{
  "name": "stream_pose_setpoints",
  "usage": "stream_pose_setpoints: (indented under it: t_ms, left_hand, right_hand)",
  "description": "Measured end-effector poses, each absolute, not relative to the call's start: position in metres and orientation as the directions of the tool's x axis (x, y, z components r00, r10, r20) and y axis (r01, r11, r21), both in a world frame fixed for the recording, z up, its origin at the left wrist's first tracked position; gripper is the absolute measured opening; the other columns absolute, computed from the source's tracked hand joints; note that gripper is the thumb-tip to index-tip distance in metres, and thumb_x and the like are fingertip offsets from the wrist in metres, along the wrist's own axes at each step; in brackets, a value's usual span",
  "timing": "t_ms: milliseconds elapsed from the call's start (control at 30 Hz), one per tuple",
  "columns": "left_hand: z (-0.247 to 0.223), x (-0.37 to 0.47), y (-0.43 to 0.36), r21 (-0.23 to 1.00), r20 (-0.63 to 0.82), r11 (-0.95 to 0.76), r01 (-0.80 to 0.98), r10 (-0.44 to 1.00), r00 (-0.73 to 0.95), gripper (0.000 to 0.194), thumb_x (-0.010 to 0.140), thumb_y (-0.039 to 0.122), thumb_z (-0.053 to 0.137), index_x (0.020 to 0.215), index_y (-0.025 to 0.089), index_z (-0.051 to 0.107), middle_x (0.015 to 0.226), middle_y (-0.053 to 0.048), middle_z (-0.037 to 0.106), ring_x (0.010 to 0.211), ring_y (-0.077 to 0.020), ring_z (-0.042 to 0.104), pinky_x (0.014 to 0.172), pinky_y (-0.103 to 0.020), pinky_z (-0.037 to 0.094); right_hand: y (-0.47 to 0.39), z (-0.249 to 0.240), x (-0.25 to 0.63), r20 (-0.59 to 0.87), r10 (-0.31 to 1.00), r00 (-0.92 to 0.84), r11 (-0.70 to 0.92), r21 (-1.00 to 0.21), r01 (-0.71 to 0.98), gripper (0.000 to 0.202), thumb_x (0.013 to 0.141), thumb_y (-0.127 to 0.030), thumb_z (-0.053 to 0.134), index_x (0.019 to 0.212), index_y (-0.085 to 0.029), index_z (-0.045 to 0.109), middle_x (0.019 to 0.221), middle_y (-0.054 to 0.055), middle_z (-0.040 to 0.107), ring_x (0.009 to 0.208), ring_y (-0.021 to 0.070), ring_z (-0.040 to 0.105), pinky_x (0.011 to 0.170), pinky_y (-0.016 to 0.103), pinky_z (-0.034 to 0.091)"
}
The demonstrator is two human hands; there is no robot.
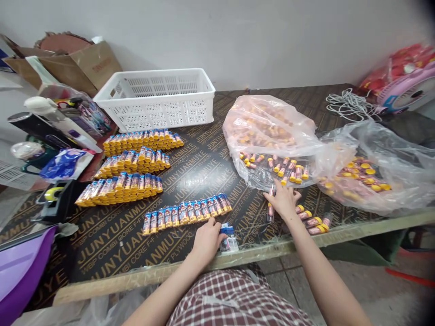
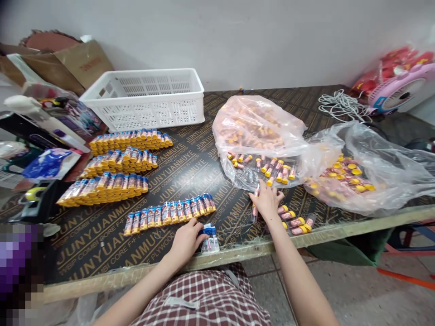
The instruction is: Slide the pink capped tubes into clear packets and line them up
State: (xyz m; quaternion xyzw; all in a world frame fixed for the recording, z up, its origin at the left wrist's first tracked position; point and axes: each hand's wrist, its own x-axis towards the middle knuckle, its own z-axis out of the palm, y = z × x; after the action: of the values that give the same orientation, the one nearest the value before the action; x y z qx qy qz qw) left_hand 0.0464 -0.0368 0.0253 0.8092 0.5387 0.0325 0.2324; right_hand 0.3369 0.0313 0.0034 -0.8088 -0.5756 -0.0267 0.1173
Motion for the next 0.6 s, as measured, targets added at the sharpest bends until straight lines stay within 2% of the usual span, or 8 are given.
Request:
stream_pose_setpoints:
  t_ms: [100, 200, 367, 467, 600]
  left_hand:
    - [0.024, 0.05, -0.037, 0.378, -0.244, -0.284, 0.881, 0.887, 0.391, 0.011, 0.086, 0.028, 0.054, 0.087, 0.019, 0.059, 0.092, -0.003, 0.061, 0.081, -0.0174, 0.061, 0.066, -0.026, 0.04]
    - [0.024, 0.048, -0.037, 0.403, -0.233, -0.295, 0.866, 0.882, 0.409, 0.012, 0.088, 0.024, 0.049, 0.084, 0.019, 0.059, 0.088, -0.004, 0.063, 0.081, -0.0179, 0.061, 0.067, -0.026, 0.039]
    - [0.021, 0.045, -0.039, 0.397, -0.187, -0.342, 0.852, 0.879, 0.44, 0.017, 0.09, 0.022, 0.044, 0.084, 0.02, 0.06, 0.082, -0.006, 0.065, 0.077, -0.0199, 0.061, 0.064, -0.027, 0.038]
    - [0.018, 0.044, -0.04, 0.403, -0.147, -0.341, 0.849, 0.892, 0.428, 0.013, 0.088, 0.02, 0.046, 0.086, 0.02, 0.059, 0.079, -0.006, 0.064, 0.073, -0.0197, 0.059, 0.062, -0.027, 0.038]
    - [0.021, 0.043, -0.043, 0.479, -0.002, -0.362, 0.8, 0.911, 0.413, 0.012, 0.085, 0.017, 0.049, 0.075, 0.02, 0.055, 0.083, -0.006, 0.063, 0.081, -0.0204, 0.056, 0.068, -0.028, 0.04]
  right_hand:
    - [0.03, -0.001, 0.337, 0.177, 0.935, 0.308, -0.261, -0.246, 0.933, 0.05, 0.076, -0.024, 0.053, 0.125, -0.016, 0.05, 0.097, 0.012, 0.066, 0.096, 0.0314, 0.053, 0.086, 0.049, 0.031]
    - [0.028, 0.0, 0.331, 0.206, 0.931, 0.301, -0.227, -0.319, 0.92, 0.052, 0.076, -0.024, 0.051, 0.127, -0.017, 0.046, 0.093, 0.009, 0.065, 0.093, 0.0274, 0.056, 0.085, 0.045, 0.035]
    - [0.02, 0.017, 0.311, 0.285, 0.924, 0.253, 0.011, -0.684, 0.729, 0.053, 0.077, -0.03, 0.055, 0.127, -0.019, 0.043, 0.086, 0.004, 0.061, 0.071, 0.0193, 0.059, 0.073, 0.036, 0.047]
    - [0.012, 0.032, 0.294, 0.251, 0.938, 0.239, 0.029, -0.744, 0.667, 0.052, 0.077, -0.032, 0.058, 0.125, -0.019, 0.043, 0.083, 0.003, 0.06, 0.064, 0.0178, 0.058, 0.066, 0.033, 0.048]
    - [0.001, 0.046, 0.277, 0.238, 0.941, 0.239, 0.057, -0.811, 0.583, 0.034, 0.08, -0.032, 0.059, 0.11, -0.019, 0.052, 0.088, 0.005, 0.062, 0.073, 0.0186, 0.06, 0.067, 0.032, 0.048]
